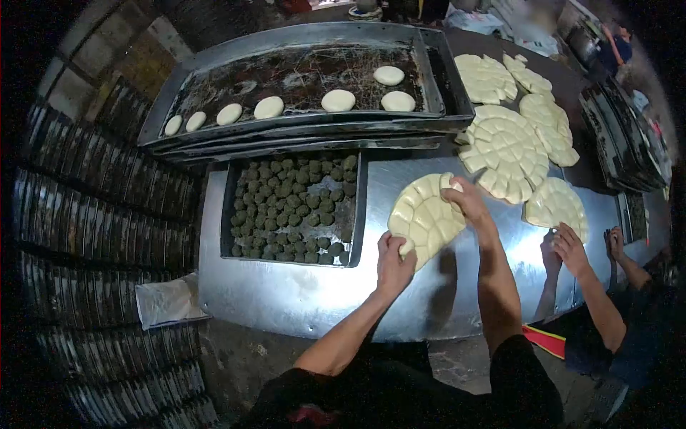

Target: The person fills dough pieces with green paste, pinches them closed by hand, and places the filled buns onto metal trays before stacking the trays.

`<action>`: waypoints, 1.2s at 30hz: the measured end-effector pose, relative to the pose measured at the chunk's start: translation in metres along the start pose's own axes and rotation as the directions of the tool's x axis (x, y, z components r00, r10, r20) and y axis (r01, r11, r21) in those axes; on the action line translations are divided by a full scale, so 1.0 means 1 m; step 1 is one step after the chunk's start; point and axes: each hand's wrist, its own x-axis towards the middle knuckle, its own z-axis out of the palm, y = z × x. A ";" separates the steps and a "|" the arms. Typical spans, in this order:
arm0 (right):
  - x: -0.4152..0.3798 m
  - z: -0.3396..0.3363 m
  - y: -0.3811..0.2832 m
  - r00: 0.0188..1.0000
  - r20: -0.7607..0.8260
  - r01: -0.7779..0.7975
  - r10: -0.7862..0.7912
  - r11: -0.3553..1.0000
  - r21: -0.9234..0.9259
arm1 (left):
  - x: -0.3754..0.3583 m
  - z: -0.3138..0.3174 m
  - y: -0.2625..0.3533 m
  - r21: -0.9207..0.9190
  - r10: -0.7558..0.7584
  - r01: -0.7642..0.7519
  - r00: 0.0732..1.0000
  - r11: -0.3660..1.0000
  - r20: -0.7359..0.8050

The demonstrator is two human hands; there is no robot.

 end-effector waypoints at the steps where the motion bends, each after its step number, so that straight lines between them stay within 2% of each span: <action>1: -0.005 0.004 -0.015 0.993 0.034 -0.121 0.116 0.972 0.200 | 0.008 0.008 0.001 -0.135 -0.012 0.008 1.000 0.991 -0.027; 2: -0.011 0.009 -0.023 0.970 0.087 -0.243 0.228 0.890 0.385 | 0.014 0.008 0.005 -0.269 -0.027 0.012 0.998 0.963 -0.051; 3: 0.000 0.001 0.013 0.960 0.088 -0.279 0.267 0.865 0.417 | 0.020 0.006 0.010 -0.432 -0.233 0.243 0.969 0.869 0.077; 4: -0.007 0.004 0.009 0.962 0.093 -0.273 0.257 0.871 0.408 | 0.023 0.006 0.010 -0.438 -0.232 0.236 0.971 0.867 0.063; 5: -0.020 0.012 0.002 0.966 0.178 -0.256 0.188 0.798 0.546 | 0.026 0.005 0.008 -0.678 -0.335 0.406 0.910 0.612 0.243; 6: -0.036 0.021 -0.002 0.959 0.260 -0.263 0.113 0.698 0.666 | 0.026 0.003 0.004 -0.799 -0.360 0.540 0.824 0.264 0.437; 8: -0.063 0.039 -0.003 0.975 0.219 -0.184 0.032 0.669 0.720 | 0.018 -0.013 0.008 -0.847 -0.280 0.507 0.846 0.159 0.454; 10: -0.104 0.055 -0.005 0.995 0.081 -0.096 0.055 0.723 0.685 | 0.007 -0.053 0.008 -0.817 -0.161 0.576 0.810 0.032 0.564; 12: -0.137 0.097 -0.072 0.973 0.199 -0.231 0.118 0.450 0.863 | -0.004 -0.113 0.006 -0.819 -0.116 0.563 0.826 0.112 0.552; 13: -0.149 0.121 -0.091 0.971 0.186 -0.237 0.153 0.467 0.852 | -0.015 -0.133 -0.012 -0.835 -0.078 0.551 0.832 0.005 0.549; 14: -0.157 0.144 -0.101 0.968 0.166 -0.238 0.186 0.483 0.843 | -0.024 -0.162 -0.025 -0.855 -0.105 0.518 0.851 0.010 0.514; 16: -0.146 0.186 -0.083 0.930 0.365 -0.303 -0.030 0.498 0.813 | -0.039 -0.227 -0.049 -0.852 -0.094 0.483 0.876 0.202 0.474; 18: -0.138 0.254 -0.129 0.906 0.418 -0.340 -0.061 0.482 0.807 | -0.052 -0.290 -0.076 -0.911 -0.064 0.400 0.916 0.098 0.395; 20: -0.119 0.313 -0.173 0.789 0.599 -0.428 -0.141 0.573 0.699 | -0.063 -0.351 -0.099 -0.939 -0.137 0.316 0.944 0.132 0.299; 23: -0.064 0.399 -0.227 0.637 0.724 -0.412 -0.264 0.677 0.609 | -0.069 -0.411 -0.144 -0.992 -0.252 0.126 0.961 0.023 0.116; 24: -0.037 0.428 -0.238 0.572 0.762 -0.387 -0.302 0.720 0.576 | -0.067 -0.426 -0.160 -0.997 -0.309 0.078 0.949 0.014 0.070; 25: -0.008 0.455 -0.243 0.559 0.785 -0.372 -0.269 0.764 0.527 | -0.066 -0.437 -0.176 -0.994 -0.441 0.091 0.896 0.067 0.052; 26: 0.021 0.482 -0.242 0.547 0.805 -0.357 -0.232 0.805 0.474 | -0.069 -0.440 -0.207 -0.986 -0.509 0.132 0.859 0.098 0.064; 27: 0.048 0.508 -0.239 0.625 0.767 -0.181 -0.143 0.929 0.321 | -0.070 -0.439 -0.235 -0.940 -0.618 0.258 0.783 0.222 0.068; 28: 0.072 0.532 -0.230 0.705 0.705 -0.015 -0.077 0.992 0.124 | -0.071 -0.438 -0.256 -0.863 -0.719 0.390 0.693 0.320 0.047; 29: 0.104 0.546 -0.206 0.762 0.635 0.440 -0.124 0.819 -0.369 | -0.077 -0.440 -0.267 -0.649 -0.730 0.550 0.683 0.525 -0.012; 30: 0.125 0.555 -0.190 0.771 0.598 0.637 -0.221 0.259 -0.726 | -0.080 -0.445 -0.270 -0.654 -0.734 0.548 0.679 0.521 -0.016; 31: 0.116 0.569 -0.200 0.875 0.449 0.485 -0.181 0.330 -0.810 | -0.084 -0.448 -0.270 -0.582 -0.792 0.639 0.610 0.503 -0.015; 32: 0.099 0.576 -0.203 0.874 0.454 0.485 -0.170 0.326 -0.811 | -0.093 -0.449 -0.270 -0.502 -0.845 0.727 0.535 0.469 -0.015; 33: 0.076 0.578 -0.202 0.805 0.468 0.591 -0.365 0.415 -0.692 | -0.107 -0.436 -0.290 -0.263 -0.771 0.726 0.613 0.635 -0.171; 34: 0.052 0.578 -0.201 0.714 0.432 0.693 -0.551 0.467 -0.550 | -0.113 -0.433 -0.290 -0.267 -0.777 0.730 0.608 0.629 -0.163; 35: 0.030 0.581 -0.199 0.740 0.473 0.672 -0.478 0.550 -0.496 | -0.116 -0.428 -0.287 0.127 -0.458 0.497 0.853 0.858 -0.249; 36: 0.007 0.584 -0.199 0.755 0.518 0.638 -0.401 0.632 -0.441 | -0.120 -0.424 -0.283 0.504 -0.077 0.153 0.983 0.850 -0.169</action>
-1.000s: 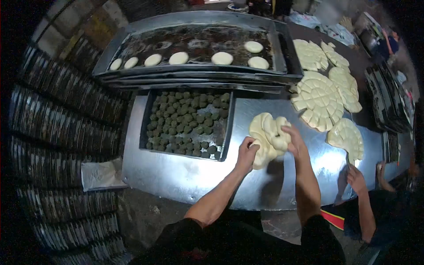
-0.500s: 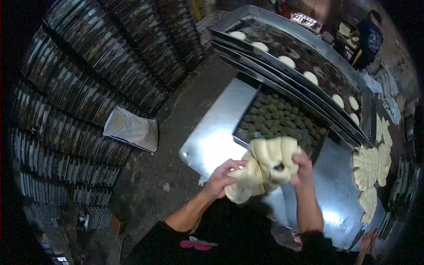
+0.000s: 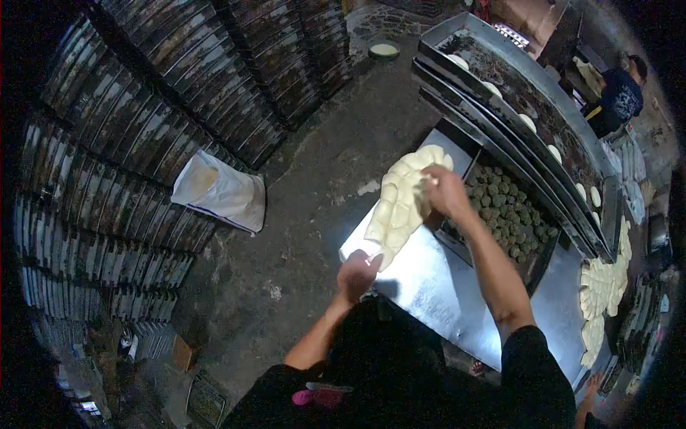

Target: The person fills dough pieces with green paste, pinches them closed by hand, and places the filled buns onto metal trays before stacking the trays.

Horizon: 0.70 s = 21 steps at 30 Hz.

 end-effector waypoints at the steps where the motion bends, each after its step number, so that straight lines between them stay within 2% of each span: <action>1: -0.013 -0.006 -0.025 0.986 0.163 -0.016 0.027 0.998 -0.068 | 0.007 0.001 0.008 0.092 0.093 -0.083 0.989 0.992 -0.116; 2: -0.010 0.000 -0.026 0.984 0.176 -0.007 0.018 0.998 -0.062 | 0.009 0.006 0.014 0.098 0.078 -0.067 0.990 0.993 -0.116; 4: 0.017 0.016 -0.025 0.981 0.112 0.154 -0.156 0.988 0.023 | 0.015 0.010 0.022 0.008 0.009 -0.007 0.954 1.000 -0.300; 5: 0.038 0.027 -0.018 0.991 0.079 0.114 -0.109 0.992 -0.061 | 0.017 0.012 0.025 -0.112 -0.311 0.307 0.950 0.945 -0.027; 6: 0.065 0.039 -0.007 0.988 0.062 0.143 -0.140 0.989 -0.042 | 0.030 -0.007 0.035 -0.058 -0.523 0.551 0.815 0.832 0.248; 7: 0.085 0.053 0.009 0.976 0.094 0.206 -0.195 0.970 -0.128 | 0.033 -0.018 0.037 -0.057 -0.549 0.586 0.785 0.808 0.289; 8: 0.093 0.055 0.005 0.962 0.132 0.263 -0.239 0.941 -0.215 | 0.033 -0.023 0.036 -0.058 -0.572 0.622 0.749 0.781 0.335; 9: 0.100 0.053 0.004 0.955 0.243 0.228 -0.173 0.948 -0.224 | 0.033 -0.024 0.030 -0.048 -0.577 0.623 0.748 0.781 0.328; 10: 0.104 0.052 0.002 0.956 0.236 0.228 -0.175 0.949 -0.218 | 0.036 -0.023 0.021 -0.126 -0.580 0.599 0.799 0.791 0.161; 11: 0.106 0.051 0.001 0.967 0.234 0.186 -0.104 0.914 -0.360 | 0.041 -0.022 0.012 -0.205 -0.571 0.559 0.821 0.804 -0.003; 12: 0.108 0.048 0.003 0.974 0.224 0.140 -0.028 0.853 -0.503 | 0.048 -0.018 0.002 -0.215 -0.565 0.553 0.825 0.805 0.006; 14: 0.136 0.069 0.067 0.986 0.161 0.061 0.033 0.837 -0.544 | 0.080 -0.007 -0.025 -0.180 -0.421 0.392 0.891 0.902 -0.169; 15: 0.138 0.069 0.086 0.944 0.319 0.091 0.089 0.856 -0.508 | 0.100 0.003 -0.036 -0.198 -0.413 0.381 0.897 0.903 -0.160; 16: 0.139 0.064 0.098 0.876 0.461 0.104 0.142 0.877 -0.468 | 0.125 0.015 -0.046 -0.198 -0.519 0.509 0.855 0.838 -0.003; 17: 0.118 0.053 0.088 0.942 0.335 0.151 0.021 0.865 -0.478 | 0.150 0.029 -0.054 -0.177 -0.602 0.621 0.784 0.763 0.153; 18: 0.113 0.042 0.083 0.946 0.321 0.128 0.048 0.853 -0.506 | 0.170 0.048 -0.062 -0.202 -0.581 0.605 0.796 0.770 0.170; 20: 0.101 0.026 0.079 0.934 0.358 0.132 -0.005 0.934 -0.332 | 0.193 0.065 -0.058 -0.548 -0.368 0.601 0.795 0.581 0.482; 21: 0.092 0.021 0.074 0.957 0.277 0.144 -0.081 0.966 -0.216 | 0.193 0.059 -0.049 -0.505 -0.419 0.544 0.839 0.670 0.348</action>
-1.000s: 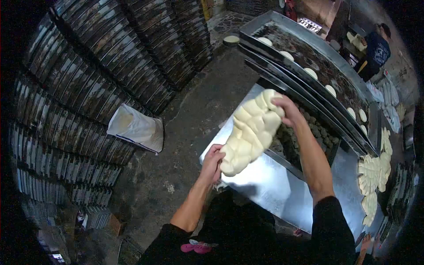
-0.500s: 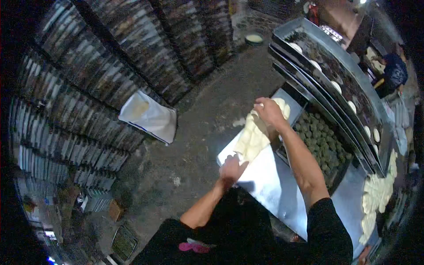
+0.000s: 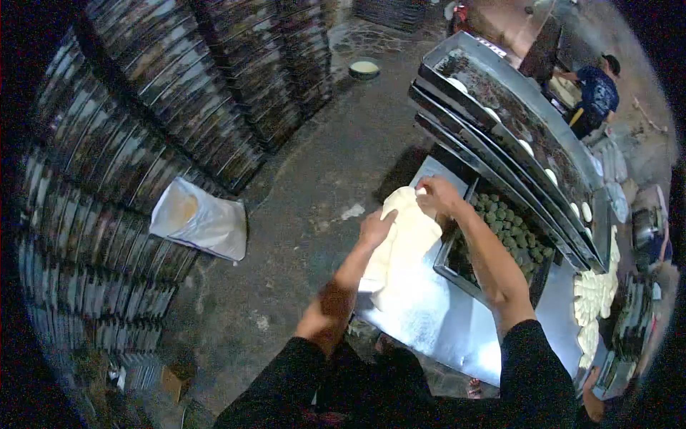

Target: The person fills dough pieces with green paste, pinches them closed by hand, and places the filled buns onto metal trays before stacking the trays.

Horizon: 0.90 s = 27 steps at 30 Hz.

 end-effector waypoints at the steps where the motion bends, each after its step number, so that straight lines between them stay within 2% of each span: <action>1: -0.003 -0.012 -0.004 1.000 -0.005 -0.016 0.016 1.000 -0.006 | -0.005 -0.006 0.011 -0.004 0.008 -0.008 1.000 1.000 0.016; 3: -0.017 -0.037 -0.017 0.998 -0.059 0.032 -0.026 0.995 0.093 | -0.019 -0.018 0.021 -0.021 0.193 -0.195 0.979 0.981 -0.058; 4: -0.023 -0.057 -0.033 0.984 -0.157 -0.074 0.087 0.993 0.089 | -0.027 -0.030 0.036 -0.195 0.155 -0.140 0.986 0.971 0.062; 5: -0.024 -0.072 -0.030 0.969 -0.230 -0.064 0.092 0.990 0.126 | -0.017 -0.024 0.033 -0.192 0.157 -0.142 0.985 0.971 0.070; 7: -0.015 -0.085 -0.015 0.946 -0.319 -0.053 0.057 0.998 0.022 | -0.001 -0.009 0.028 -0.568 0.301 -0.206 0.950 0.797 0.079; 8: -0.009 -0.079 -0.004 0.953 -0.285 -0.121 0.103 0.992 -0.043 | 0.010 -0.006 0.033 -0.464 0.293 -0.234 0.954 0.855 0.060; 9: 0.000 -0.069 0.007 0.955 -0.254 -0.185 0.152 0.976 -0.111 | 0.016 -0.003 0.035 -0.459 0.288 -0.224 0.955 0.860 0.074; 10: 0.010 -0.048 0.038 0.981 -0.064 -0.192 0.181 0.934 -0.302 | 0.025 0.005 0.027 -0.058 0.392 -0.395 0.918 0.917 -0.056; 11: 0.004 -0.049 0.028 0.966 0.160 -0.117 0.205 0.894 -0.433 | 0.029 0.001 0.034 0.366 0.531 -0.457 0.837 0.811 -0.131; 12: -0.001 -0.040 0.020 0.989 -0.041 -0.145 0.140 0.909 -0.392 | 0.029 -0.011 0.032 0.352 0.533 -0.472 0.841 0.808 -0.095; 13: -0.013 -0.023 0.015 0.968 -0.230 -0.172 0.096 0.926 -0.337 | 0.010 -0.038 0.040 0.335 0.521 -0.478 0.852 0.812 -0.046; 14: -0.023 -0.016 0.005 0.934 -0.358 -0.101 0.017 0.970 -0.219 | -0.014 -0.064 0.043 0.230 0.427 -0.413 0.904 0.881 -0.014; 15: -0.043 -0.023 -0.025 0.935 -0.354 -0.010 -0.032 0.993 -0.116 | -0.036 -0.077 0.037 0.228 0.426 -0.405 0.904 0.885 -0.046; 16: -0.065 -0.030 -0.068 0.955 -0.269 -0.101 0.126 0.989 0.105 | -0.055 -0.085 0.016 0.325 0.464 -0.444 0.886 0.835 0.017; 17: -0.085 -0.030 -0.102 0.952 -0.157 -0.207 0.263 0.930 0.303 | -0.073 -0.084 -0.007 0.408 0.501 -0.488 0.861 0.772 0.082; 18: -0.099 -0.015 -0.114 0.967 -0.145 -0.157 0.209 0.940 0.303 | -0.085 -0.074 -0.027 0.606 0.589 -0.575 0.781 0.550 0.207; 19: -0.114 0.002 -0.126 0.979 -0.132 -0.108 0.154 0.945 0.308 | -0.094 -0.059 -0.044 0.504 0.605 -0.587 0.782 0.633 0.150; 21: -0.129 0.029 -0.145 0.978 -0.193 0.118 -0.083 0.977 0.180 | -0.106 -0.038 -0.033 0.465 0.659 -0.571 0.752 0.676 -0.036; 22: -0.130 0.045 -0.143 0.988 -0.110 0.122 -0.105 0.981 0.154 | -0.107 -0.031 -0.032 0.464 0.661 -0.574 0.750 0.675 -0.034; 23: -0.134 0.056 -0.147 0.989 -0.109 0.119 -0.102 0.980 0.158 | -0.106 -0.026 -0.034 0.308 0.596 -0.556 0.802 0.772 -0.046; 24: -0.137 0.065 -0.152 0.995 -0.080 0.058 -0.061 0.998 -0.039 | -0.101 -0.022 -0.037 0.145 0.528 -0.517 0.848 0.843 -0.049; 25: -0.139 0.072 -0.154 0.998 -0.062 0.002 -0.018 0.972 -0.237 | -0.087 -0.051 -0.055 -0.232 0.319 -0.234 0.823 0.944 0.470; 26: -0.139 0.079 -0.149 1.000 -0.011 -0.015 0.013 0.956 -0.292 | -0.072 -0.077 -0.081 -0.353 0.227 0.229 0.442 0.907 0.868; 27: -0.139 0.079 -0.149 1.000 -0.019 -0.006 0.001 0.955 -0.295 | -0.131 -0.025 -0.157 -0.325 0.404 -0.278 0.805 0.904 0.434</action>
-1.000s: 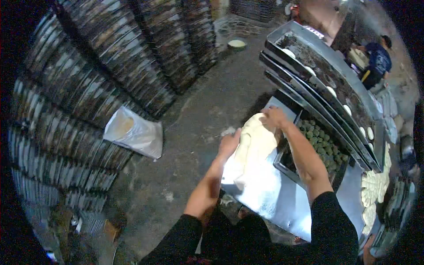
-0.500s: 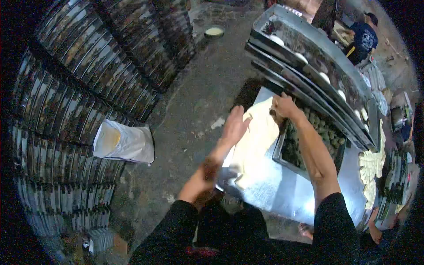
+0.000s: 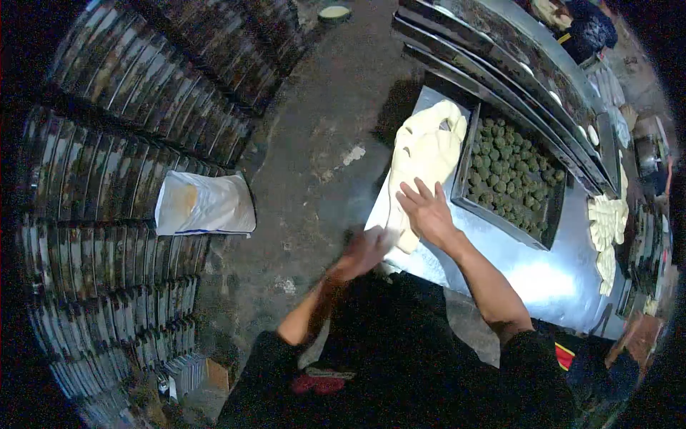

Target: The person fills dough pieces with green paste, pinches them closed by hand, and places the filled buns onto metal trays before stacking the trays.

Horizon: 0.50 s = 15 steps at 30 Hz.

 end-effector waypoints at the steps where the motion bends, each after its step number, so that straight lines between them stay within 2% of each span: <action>1: 0.000 -0.001 0.000 0.999 0.033 -0.017 0.017 1.000 0.014 | -0.016 -0.018 0.163 -0.622 -0.476 0.425 0.874 0.658 0.093; 3: 0.000 0.000 0.003 0.991 0.116 -0.072 0.061 0.993 0.092 | -0.072 -0.049 0.141 -0.571 -0.608 0.631 0.748 0.526 0.267; 4: 0.001 -0.019 -0.007 0.984 0.151 -0.113 0.097 0.989 0.100 | -0.080 -0.060 0.155 -0.188 -0.537 0.539 0.841 0.821 0.066; 5: 0.013 -0.003 -0.002 0.981 0.188 -0.098 0.049 0.960 0.264 | -0.076 -0.064 0.178 0.266 -0.352 0.353 0.934 0.897 -0.053; 6: 0.007 0.006 -0.012 0.994 -0.021 -0.082 0.107 0.855 0.511 | -0.061 -0.064 0.208 -0.006 -0.333 0.334 0.936 0.943 -0.117; 7: 0.003 -0.030 -0.028 0.972 0.220 -0.216 0.080 0.670 0.711 | -0.047 -0.062 0.230 -0.284 -0.344 0.290 0.924 0.914 -0.164; 8: -0.005 -0.055 -0.040 0.975 0.222 -0.199 0.009 0.478 0.856 | -0.035 -0.065 0.233 -0.195 -0.283 0.245 0.937 0.950 -0.203; 9: -0.010 -0.064 -0.047 0.971 0.227 -0.221 -0.069 0.089 0.971 | -0.014 -0.058 0.237 -0.131 -0.202 0.172 0.942 0.976 -0.267; 10: -0.011 -0.073 -0.051 0.973 0.227 -0.230 0.036 0.148 0.962 | 0.005 -0.051 0.241 -0.066 -0.113 0.096 0.936 0.993 -0.333; 12: -0.021 -0.100 -0.051 0.930 0.085 -0.180 0.357 0.243 0.953 | 0.031 -0.043 0.240 -0.124 -0.071 0.036 0.955 0.992 -0.288; 14: -0.027 -0.112 -0.040 0.874 -0.042 -0.065 0.484 0.203 0.977 | 0.054 -0.033 0.251 -0.129 -0.025 -0.017 0.947 0.991 -0.320; 15: -0.029 -0.116 -0.038 0.832 -0.124 0.025 0.541 0.187 0.982 | 0.061 -0.022 0.264 0.023 -0.041 0.053 0.929 0.998 -0.368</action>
